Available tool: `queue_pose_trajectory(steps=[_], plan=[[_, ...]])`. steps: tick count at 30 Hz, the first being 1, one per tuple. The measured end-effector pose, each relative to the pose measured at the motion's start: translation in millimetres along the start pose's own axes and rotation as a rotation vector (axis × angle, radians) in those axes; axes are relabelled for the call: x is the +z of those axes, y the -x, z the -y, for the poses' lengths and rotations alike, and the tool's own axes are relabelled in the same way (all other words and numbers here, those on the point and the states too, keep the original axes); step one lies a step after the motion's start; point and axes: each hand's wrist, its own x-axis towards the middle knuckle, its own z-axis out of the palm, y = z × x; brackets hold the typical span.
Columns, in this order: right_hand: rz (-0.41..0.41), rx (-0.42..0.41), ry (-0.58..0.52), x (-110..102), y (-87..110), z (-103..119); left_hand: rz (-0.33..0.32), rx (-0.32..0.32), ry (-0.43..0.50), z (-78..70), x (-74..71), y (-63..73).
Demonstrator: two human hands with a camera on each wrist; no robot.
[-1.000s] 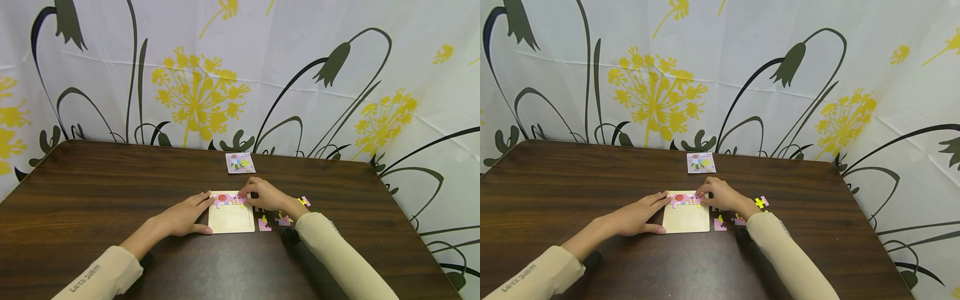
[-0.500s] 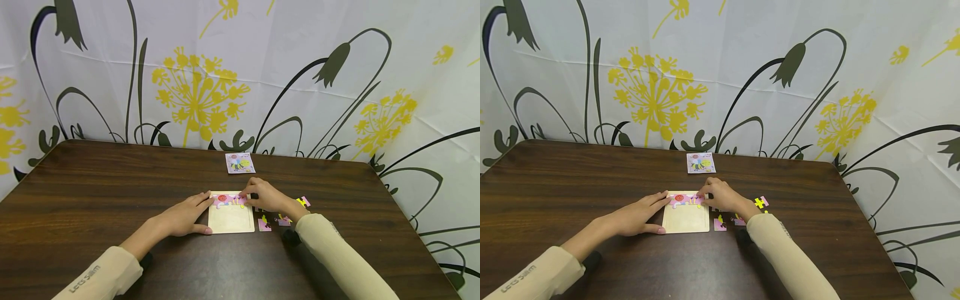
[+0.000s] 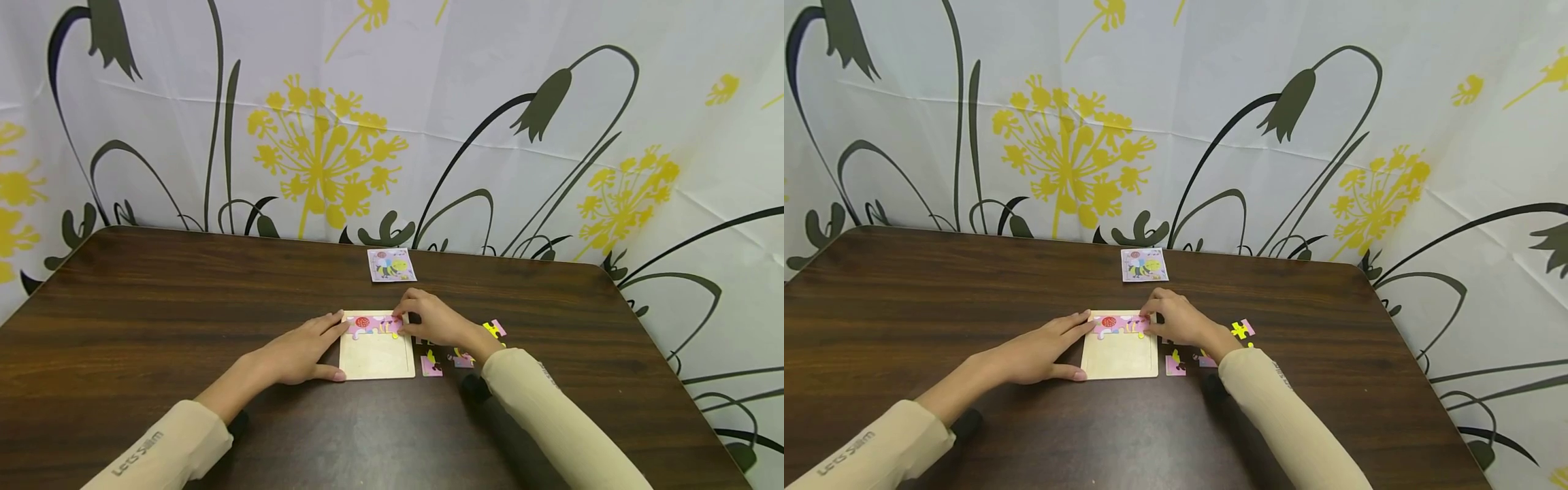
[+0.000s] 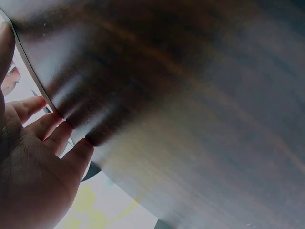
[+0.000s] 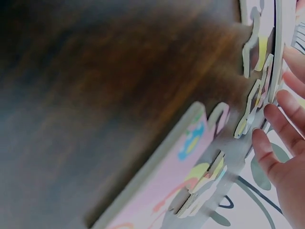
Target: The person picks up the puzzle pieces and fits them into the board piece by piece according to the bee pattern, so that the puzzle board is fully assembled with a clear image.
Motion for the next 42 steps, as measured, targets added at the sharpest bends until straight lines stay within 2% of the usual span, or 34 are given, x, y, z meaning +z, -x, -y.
queue_pose_trajectory(steps=[9, 22, 28, 34, 42], plan=[[0.001, 0.021, -0.004, -1, -0.6, 1, -0.005, 0.009, -0.007, 1.3, 0.5, -0.2], [0.004, 0.008, -0.007, -3, 0.4, 1, 0.0, 0.002, -0.012, 1.0, -0.6, -0.8], [0.004, 0.017, -0.048, -4, 1.8, 0, 0.008, -0.003, -0.009, -0.2, -0.6, -0.7], [0.001, 0.019, -0.086, -12, 6.2, -3, 0.006, -0.002, -0.01, 0.8, 0.1, -0.7], [0.036, 0.029, -0.047, -29, 19.4, -11, 0.009, -0.006, -0.007, 0.2, 0.2, -1.3]])
